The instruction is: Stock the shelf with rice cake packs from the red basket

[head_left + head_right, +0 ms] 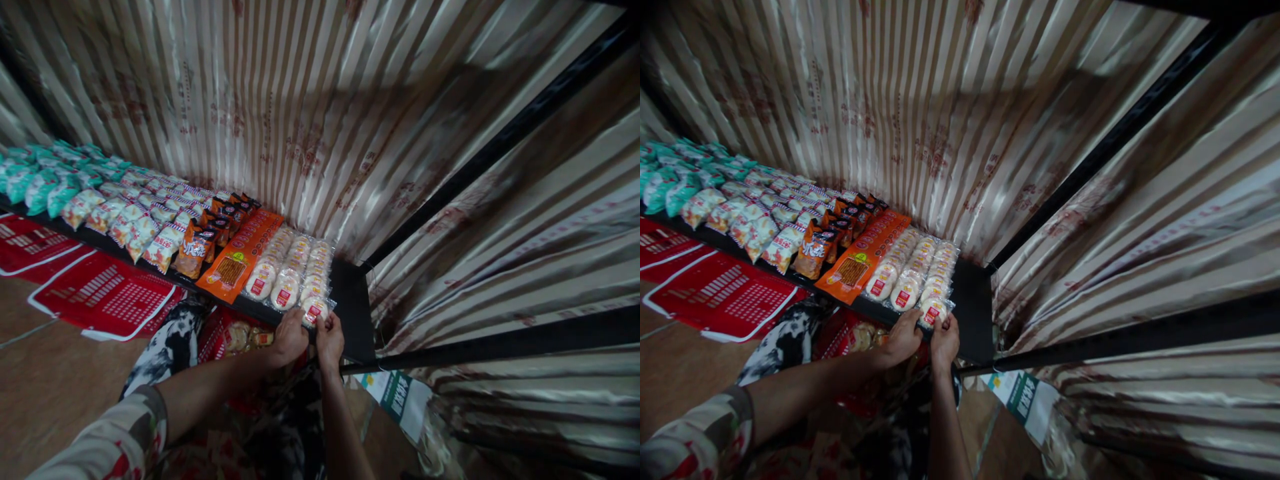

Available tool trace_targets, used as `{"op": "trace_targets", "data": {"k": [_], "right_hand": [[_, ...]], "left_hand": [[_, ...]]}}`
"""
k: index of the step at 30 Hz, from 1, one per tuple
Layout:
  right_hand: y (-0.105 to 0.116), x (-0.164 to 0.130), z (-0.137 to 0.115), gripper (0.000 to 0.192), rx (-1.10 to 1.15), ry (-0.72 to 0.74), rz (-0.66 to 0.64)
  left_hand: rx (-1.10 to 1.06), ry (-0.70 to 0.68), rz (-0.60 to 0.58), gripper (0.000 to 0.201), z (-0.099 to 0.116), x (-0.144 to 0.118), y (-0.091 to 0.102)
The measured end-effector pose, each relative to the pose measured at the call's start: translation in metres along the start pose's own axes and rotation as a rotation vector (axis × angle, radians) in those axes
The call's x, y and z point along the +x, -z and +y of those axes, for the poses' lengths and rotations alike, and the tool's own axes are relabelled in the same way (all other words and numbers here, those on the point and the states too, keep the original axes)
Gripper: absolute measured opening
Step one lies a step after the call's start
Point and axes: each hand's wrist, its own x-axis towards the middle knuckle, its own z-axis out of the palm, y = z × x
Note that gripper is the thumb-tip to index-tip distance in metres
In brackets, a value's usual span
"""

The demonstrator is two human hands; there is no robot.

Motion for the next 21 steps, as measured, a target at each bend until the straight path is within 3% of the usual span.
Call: {"op": "trace_targets", "data": {"k": [21], "right_hand": [[-0.011, 0.007, -0.004, 0.05, -0.077, 0.111, 0.022]], "left_hand": [[0.0, 0.007, -0.007, 0.055, -0.005, -0.001, -0.007]]}}
